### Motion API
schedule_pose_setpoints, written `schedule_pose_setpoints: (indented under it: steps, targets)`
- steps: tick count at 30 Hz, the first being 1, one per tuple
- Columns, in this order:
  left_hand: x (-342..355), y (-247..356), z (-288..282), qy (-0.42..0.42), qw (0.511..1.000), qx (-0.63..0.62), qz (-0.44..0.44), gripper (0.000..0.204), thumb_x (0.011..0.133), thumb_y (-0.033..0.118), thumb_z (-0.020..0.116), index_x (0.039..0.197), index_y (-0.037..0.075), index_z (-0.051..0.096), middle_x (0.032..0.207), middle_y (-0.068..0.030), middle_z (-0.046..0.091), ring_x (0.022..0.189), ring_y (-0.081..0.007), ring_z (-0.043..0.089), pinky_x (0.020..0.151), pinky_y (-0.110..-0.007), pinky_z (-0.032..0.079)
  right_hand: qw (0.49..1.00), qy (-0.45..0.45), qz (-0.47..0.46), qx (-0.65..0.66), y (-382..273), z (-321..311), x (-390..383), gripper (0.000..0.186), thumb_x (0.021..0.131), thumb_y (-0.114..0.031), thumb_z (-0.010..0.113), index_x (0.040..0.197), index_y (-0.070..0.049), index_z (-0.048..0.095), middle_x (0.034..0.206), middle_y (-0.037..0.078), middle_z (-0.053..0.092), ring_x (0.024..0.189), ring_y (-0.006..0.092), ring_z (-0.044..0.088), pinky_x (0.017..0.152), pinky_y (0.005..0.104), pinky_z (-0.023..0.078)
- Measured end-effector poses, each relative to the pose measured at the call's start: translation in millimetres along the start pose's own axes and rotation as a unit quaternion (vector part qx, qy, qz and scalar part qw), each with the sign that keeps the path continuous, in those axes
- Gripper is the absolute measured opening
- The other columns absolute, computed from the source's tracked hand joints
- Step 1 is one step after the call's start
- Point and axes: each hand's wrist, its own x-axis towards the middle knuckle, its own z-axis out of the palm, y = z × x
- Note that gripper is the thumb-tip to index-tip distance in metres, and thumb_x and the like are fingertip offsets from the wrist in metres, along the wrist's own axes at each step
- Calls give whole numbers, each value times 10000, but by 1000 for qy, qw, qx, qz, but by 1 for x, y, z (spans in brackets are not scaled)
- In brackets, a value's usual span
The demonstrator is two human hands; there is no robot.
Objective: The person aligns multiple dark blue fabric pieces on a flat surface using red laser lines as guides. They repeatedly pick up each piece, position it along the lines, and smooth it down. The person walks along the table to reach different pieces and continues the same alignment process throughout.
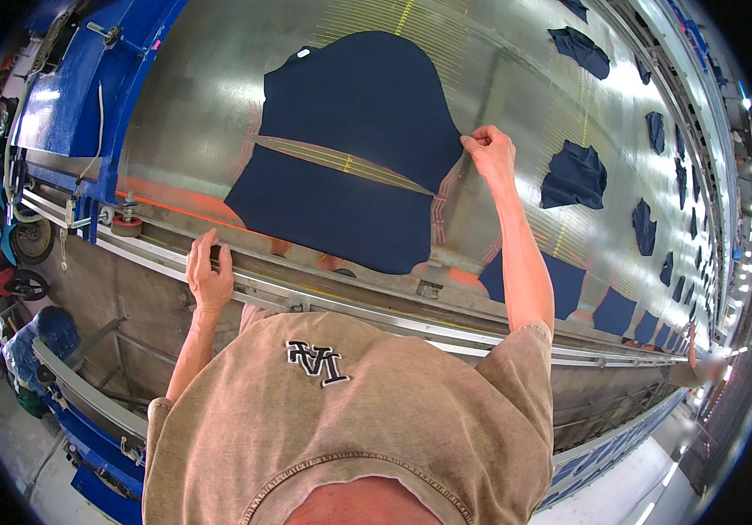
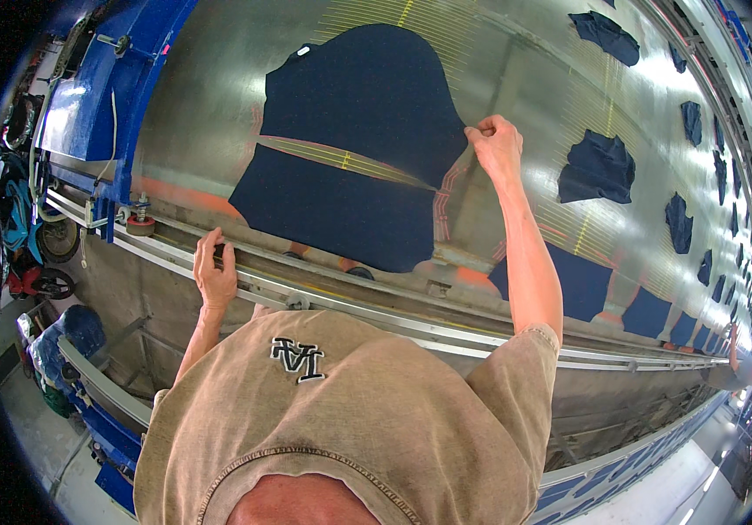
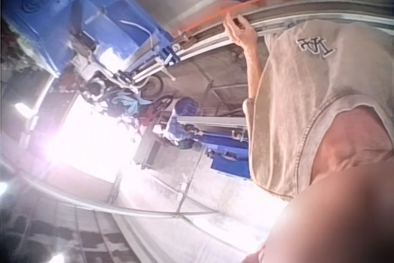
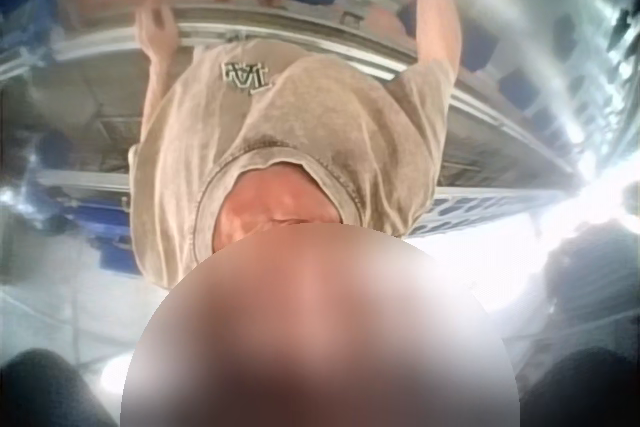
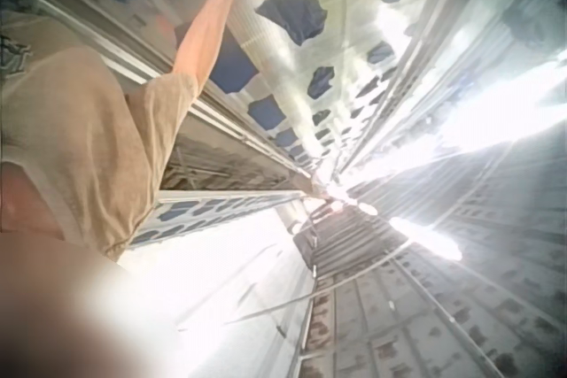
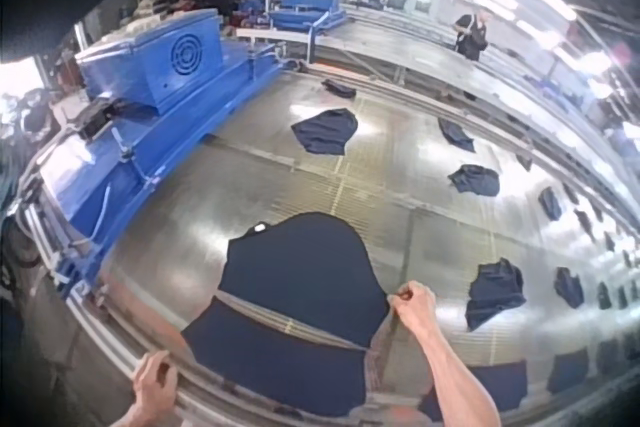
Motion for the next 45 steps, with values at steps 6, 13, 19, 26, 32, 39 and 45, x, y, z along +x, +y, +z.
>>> schedule_pose_setpoints:
  steps: [6,13,19,26,32,39,45]
  targets:
    - [-1,-1,1,4,1000,-3,4,361,871,43,656,1231,46,627,1100,-134,665,974,-304,641,876,-409,498,1000,-7,1,-11,-9,1,-6,230,763,-194,772,872,1,718,741,108,701,730,237,672,746,366,519]
    - [0,1,0,-3,1000,4,0,352,872,45,655,1223,40,630,1102,-135,664,976,-308,642,875,-413,502,1000,-5,-8,-28,-4,4,-4,152,782,-167,741,830,-24,730,707,119,697,703,233,675,729,357,517]
    - [0,0,1,4,1000,-4,0,354,871,47,660,1223,34,629,1091,-136,668,970,-305,646,865,-407,506,1000,15,-6,2,1,4,-1,137,791,-151,709,820,-19,728,705,113,698,694,231,675,713,354,512]
    - [0,0,1,6,1000,1,4,361,860,31,670,1219,32,630,1085,-138,669,961,-303,649,864,-404,509,1000,15,10,-6,1,5,1,143,794,-171,707,820,-31,726,728,109,704,724,237,680,736,358,514]
    - [0,-1,1,3,1000,8,0,359,861,35,672,1218,33,630,1093,-134,668,977,-301,645,877,-403,508,999,6,10,-30,2,5,4,163,790,-198,716,829,-42,737,758,113,716,771,256,692,774,366,515]
    - [0,0,1,6,1000,7,1,356,862,39,671,1215,33,631,1092,-133,668,978,-301,645,874,-406,507,1000,17,12,-16,2,7,5,167,780,-187,738,843,-32,742,703,44,675,682,149,614,682,312,482]
    - [0,0,1,9,1000,3,-1,355,860,40,670,1213,34,631,1090,-134,670,972,-300,649,868,-408,508,999,-8,40,-13,-1,3,4,181,781,-209,738,854,-43,747,739,80,706,732,209,669,748,343,509]
